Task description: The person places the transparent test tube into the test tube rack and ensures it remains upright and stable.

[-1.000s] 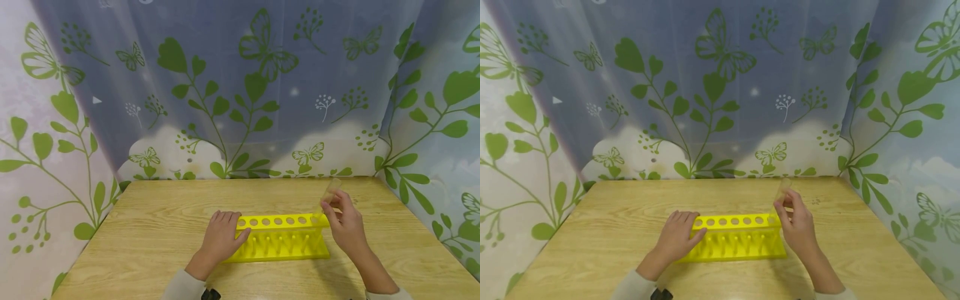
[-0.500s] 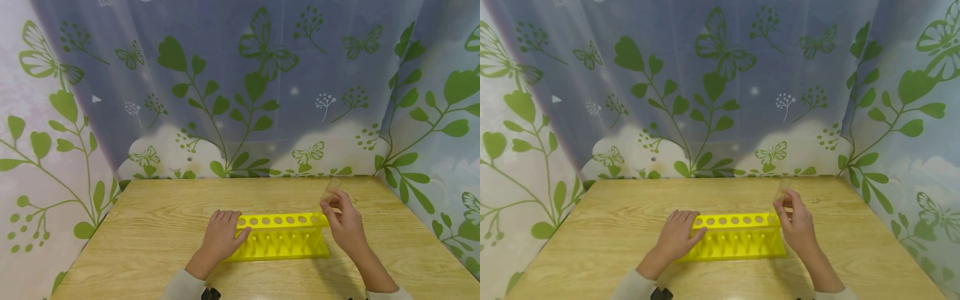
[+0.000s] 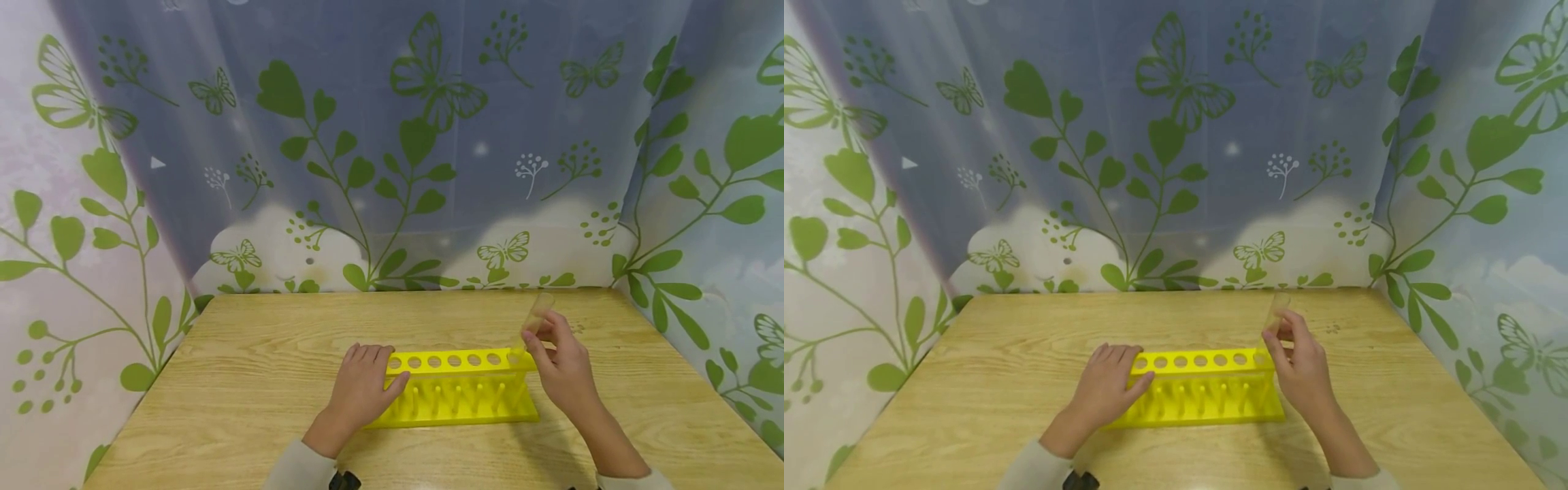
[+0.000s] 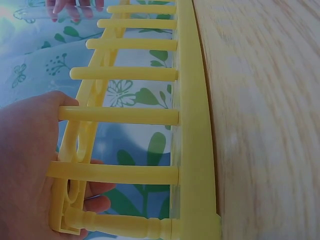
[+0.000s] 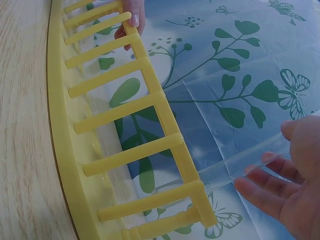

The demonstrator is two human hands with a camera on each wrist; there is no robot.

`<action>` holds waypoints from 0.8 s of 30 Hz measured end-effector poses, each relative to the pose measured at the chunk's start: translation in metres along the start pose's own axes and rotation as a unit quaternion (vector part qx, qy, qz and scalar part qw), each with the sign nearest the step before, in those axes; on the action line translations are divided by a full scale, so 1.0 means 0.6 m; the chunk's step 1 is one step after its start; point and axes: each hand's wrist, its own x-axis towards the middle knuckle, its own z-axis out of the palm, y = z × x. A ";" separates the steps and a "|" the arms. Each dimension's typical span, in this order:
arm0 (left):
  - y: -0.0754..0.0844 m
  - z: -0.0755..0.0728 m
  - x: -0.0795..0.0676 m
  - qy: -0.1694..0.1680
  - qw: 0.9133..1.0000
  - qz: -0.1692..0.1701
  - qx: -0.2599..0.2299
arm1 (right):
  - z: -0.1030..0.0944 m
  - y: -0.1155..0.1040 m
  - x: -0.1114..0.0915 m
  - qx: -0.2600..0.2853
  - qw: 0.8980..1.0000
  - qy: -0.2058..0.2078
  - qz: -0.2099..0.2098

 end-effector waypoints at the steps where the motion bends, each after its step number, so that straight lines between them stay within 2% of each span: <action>1: 0.000 0.000 0.000 0.001 1.000 0.001 0.000 | 0.000 0.005 -0.001 -0.001 1.000 -0.001 0.000; 9: 0.001 -0.001 0.000 0.002 1.000 0.000 0.001 | -0.002 -0.005 0.000 0.000 1.000 -0.004 -0.005; 12: 0.001 -0.001 0.001 -0.002 1.000 -0.003 0.001 | 0.001 0.019 -0.002 -0.002 1.000 -0.009 0.001; 24: 0.003 -0.004 0.001 -0.010 1.000 -0.005 0.005 | -0.003 0.008 -0.002 -0.008 0.999 -0.030 0.021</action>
